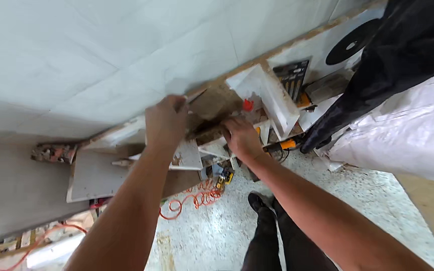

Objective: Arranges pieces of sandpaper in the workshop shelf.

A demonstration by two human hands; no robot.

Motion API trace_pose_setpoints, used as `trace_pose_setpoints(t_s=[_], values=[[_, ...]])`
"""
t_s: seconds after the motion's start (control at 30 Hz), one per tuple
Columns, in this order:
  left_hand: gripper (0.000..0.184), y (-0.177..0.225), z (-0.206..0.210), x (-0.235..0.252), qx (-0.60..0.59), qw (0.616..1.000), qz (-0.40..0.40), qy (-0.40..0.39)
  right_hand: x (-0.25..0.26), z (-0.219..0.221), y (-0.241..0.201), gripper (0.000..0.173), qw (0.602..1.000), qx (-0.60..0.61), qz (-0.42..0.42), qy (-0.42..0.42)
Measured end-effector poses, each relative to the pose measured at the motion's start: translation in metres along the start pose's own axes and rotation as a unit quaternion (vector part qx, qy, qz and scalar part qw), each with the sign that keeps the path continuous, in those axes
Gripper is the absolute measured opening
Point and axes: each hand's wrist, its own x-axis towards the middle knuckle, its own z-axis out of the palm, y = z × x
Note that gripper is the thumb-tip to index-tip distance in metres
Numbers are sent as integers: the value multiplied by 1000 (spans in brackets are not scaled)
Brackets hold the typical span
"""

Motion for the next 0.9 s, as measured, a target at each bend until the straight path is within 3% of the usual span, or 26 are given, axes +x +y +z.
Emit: trace_pose_setpoints(t_s=[0.17,0.33,0.47,0.6,0.67,0.73,0.83,0.9], values=[[37,-11,-24,-37,-65,997,21,28,26,-13,-8,26,997,-33,34,-54],[35,-55,-41,-137,-99,994,-34,26,47,-17,-16,26,991,-83,67,-82],[31,-92,-22,-230,-145,988,-52,34,47,-13,-17,31,995,-79,37,-38],[30,-114,5,-302,-225,969,-106,11,33,-19,-16,37,997,-36,-24,59],[32,-116,18,-331,-233,961,-146,-34,9,-36,-21,38,995,4,-59,82],[32,-116,35,-356,-239,951,-176,-89,-36,-58,-24,37,998,13,-58,38],[35,-115,65,-386,-236,916,-219,-237,-139,-78,-1,27,993,-24,-23,-113],[41,-117,91,-402,-198,881,-224,-366,-221,-92,32,24,960,-80,36,-266]])
